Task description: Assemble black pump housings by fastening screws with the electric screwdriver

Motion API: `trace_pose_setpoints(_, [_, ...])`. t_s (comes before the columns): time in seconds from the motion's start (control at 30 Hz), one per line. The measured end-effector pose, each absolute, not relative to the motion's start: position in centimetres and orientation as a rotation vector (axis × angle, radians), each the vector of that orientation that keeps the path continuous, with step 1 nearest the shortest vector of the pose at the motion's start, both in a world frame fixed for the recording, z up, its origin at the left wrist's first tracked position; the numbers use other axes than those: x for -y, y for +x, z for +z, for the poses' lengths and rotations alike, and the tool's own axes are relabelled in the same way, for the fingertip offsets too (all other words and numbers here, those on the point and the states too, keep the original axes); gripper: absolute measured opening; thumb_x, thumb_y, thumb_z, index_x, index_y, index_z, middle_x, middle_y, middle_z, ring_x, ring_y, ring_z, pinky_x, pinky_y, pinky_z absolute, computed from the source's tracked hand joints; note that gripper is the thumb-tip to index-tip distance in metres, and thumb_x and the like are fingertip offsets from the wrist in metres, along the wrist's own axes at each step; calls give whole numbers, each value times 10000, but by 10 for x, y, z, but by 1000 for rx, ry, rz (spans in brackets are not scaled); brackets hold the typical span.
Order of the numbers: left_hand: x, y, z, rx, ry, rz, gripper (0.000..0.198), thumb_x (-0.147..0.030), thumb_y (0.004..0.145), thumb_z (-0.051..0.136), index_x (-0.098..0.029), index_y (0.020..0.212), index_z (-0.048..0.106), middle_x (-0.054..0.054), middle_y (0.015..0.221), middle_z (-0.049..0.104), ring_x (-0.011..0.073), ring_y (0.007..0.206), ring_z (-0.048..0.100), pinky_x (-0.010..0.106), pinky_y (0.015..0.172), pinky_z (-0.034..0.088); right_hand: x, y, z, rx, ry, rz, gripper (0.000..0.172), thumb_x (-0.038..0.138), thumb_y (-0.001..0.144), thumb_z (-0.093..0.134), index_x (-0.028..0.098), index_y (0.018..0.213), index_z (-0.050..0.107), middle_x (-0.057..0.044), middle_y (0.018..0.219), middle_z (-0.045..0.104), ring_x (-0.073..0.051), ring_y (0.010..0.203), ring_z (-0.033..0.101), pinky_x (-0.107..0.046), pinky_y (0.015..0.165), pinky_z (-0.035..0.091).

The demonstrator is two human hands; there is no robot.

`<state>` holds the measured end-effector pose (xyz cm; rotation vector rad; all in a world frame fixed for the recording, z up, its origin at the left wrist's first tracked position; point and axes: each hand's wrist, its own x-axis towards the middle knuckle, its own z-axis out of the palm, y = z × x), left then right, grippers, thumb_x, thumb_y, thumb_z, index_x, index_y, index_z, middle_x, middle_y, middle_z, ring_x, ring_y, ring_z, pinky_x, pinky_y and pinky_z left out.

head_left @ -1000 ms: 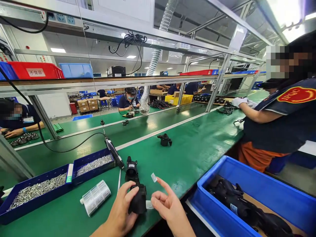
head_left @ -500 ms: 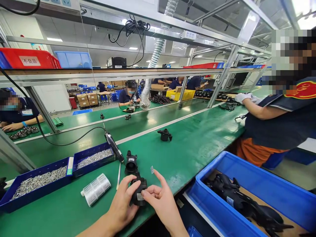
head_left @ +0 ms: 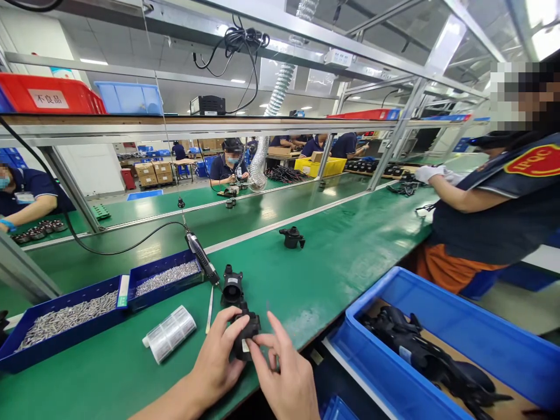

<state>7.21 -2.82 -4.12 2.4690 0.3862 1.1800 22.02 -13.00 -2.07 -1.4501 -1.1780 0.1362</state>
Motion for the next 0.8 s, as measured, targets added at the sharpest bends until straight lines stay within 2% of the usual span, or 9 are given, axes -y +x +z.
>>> trace_pose_setpoints(0.07, [29,73,-41,-413,2448,1189,841,31,814,563,-285,1556,325,164,1452,435,291,1364,482,520,1088,502,131,226,-24,1148,-1476,148,575,418,931,677,184,1427,505,-4,746,731,-150,510,584,-281,584,515])
trace_pose_setpoints(0.13, [28,74,-40,-433,2438,1211,824,12,823,584,-280,1550,332,162,1439,446,288,1350,495,514,1086,504,130,233,-26,1057,-1491,301,712,461,921,679,170,1506,395,18,716,701,-145,487,551,-269,537,498])
trace_pose_setpoints(0.23, [28,76,-37,-406,2457,1230,775,-15,844,598,-250,1539,350,166,1411,467,274,1322,519,475,1063,528,127,239,-28,1011,-1469,548,850,493,893,692,174,1557,268,3,804,715,-147,546,555,-268,561,507])
trace_pose_setpoints(0.3, [30,77,-34,-363,2510,1290,734,-11,861,571,-235,1530,370,164,1387,490,258,1304,534,444,1043,543,126,235,-27,1060,-1475,648,886,454,879,697,189,1574,217,8,827,707,-154,580,563,-278,592,511])
trace_pose_setpoints(0.4, [37,78,-28,-253,2656,1415,709,5,888,545,-276,1522,396,134,1362,528,232,1286,547,408,1025,552,124,221,-19,1126,-1521,655,993,292,799,727,229,1604,150,20,843,701,-183,660,633,-297,659,518])
trace_pose_setpoints(0.5, [47,77,-24,-178,2753,1407,726,-12,897,588,-309,1528,384,132,1433,489,246,1336,521,412,1046,546,121,223,-8,1126,-1543,560,1048,208,717,720,244,1610,171,10,859,723,-220,714,693,-301,664,511])
trace_pose_setpoints(0.6, [49,73,-23,-250,2774,1337,727,-78,888,653,-297,1525,381,169,1553,366,316,1417,462,481,1079,527,126,262,2,934,-1721,316,971,374,788,710,210,1600,205,4,753,716,-266,649,698,-327,604,494])
trace_pose_setpoints(0.7, [44,72,-27,-370,2778,1290,670,-137,904,659,-285,1508,411,180,1572,347,345,1420,466,505,1066,536,148,329,7,606,-2067,-57,1007,624,879,602,92,1604,147,-105,778,743,-382,742,735,-417,651,508])
trace_pose_setpoints(0.8, [42,77,-32,-506,2736,1271,616,-175,933,619,-278,1508,422,179,1556,374,339,1378,513,494,1044,554,176,383,8,410,-2316,-292,1098,679,915,500,-8,1596,-20,-243,976,757,-454,824,741,-496,714,512])
